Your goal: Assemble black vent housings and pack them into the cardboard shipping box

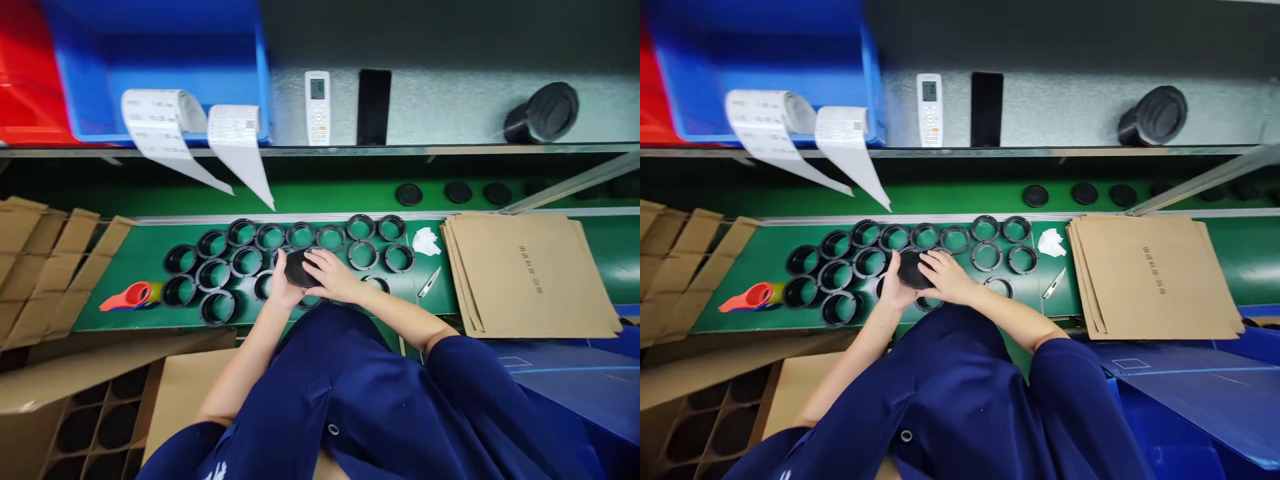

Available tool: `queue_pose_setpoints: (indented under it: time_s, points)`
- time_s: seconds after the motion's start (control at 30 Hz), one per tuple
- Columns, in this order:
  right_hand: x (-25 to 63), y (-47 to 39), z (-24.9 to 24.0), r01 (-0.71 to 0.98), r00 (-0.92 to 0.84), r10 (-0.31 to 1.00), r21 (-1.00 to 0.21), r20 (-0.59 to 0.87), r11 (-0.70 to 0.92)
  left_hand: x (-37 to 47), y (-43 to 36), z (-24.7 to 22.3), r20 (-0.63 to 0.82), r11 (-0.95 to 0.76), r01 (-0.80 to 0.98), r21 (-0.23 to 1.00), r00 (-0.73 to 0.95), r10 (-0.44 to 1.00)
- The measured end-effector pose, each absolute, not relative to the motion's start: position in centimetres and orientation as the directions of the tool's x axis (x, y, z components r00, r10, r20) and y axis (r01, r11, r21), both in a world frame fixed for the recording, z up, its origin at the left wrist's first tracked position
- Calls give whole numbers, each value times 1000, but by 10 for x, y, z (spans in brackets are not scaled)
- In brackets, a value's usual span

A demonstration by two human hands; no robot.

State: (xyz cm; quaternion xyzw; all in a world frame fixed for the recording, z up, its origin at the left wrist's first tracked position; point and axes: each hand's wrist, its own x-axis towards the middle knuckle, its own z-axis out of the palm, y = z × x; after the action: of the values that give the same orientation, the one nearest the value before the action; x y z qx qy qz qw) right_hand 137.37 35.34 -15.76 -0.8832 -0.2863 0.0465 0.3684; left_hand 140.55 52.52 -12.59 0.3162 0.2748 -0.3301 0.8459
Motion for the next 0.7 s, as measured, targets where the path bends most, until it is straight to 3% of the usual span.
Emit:
queue_pose_setpoints:
  time_s: [0.13,0.27,0.33,0.43,0.5,0.7]
  points:
    - [1369,350,-175,280,858,511,-797,-41,-535,1400,505,-146,-757,439,814,380,546,-358]
    - [1384,319,-189,226,901,431,-789,-54,-572,1398,487,-149,-757,373,838,398,530,-383]
    - [1404,282,-203,68,980,179,-713,-82,-697,1400,487,-149,-769,323,852,413,516,-378]
    - [1434,211,-233,-346,938,-306,-495,-163,-797,1402,498,-153,-793,268,849,456,524,-309]
    - [1446,171,-257,-499,867,-446,-362,-224,-787,1400,508,-158,-827,255,863,437,497,-262]
    - [1451,136,-306,-479,858,-391,-241,-334,-844,1386,533,-171,-909,218,897,383,409,-84]
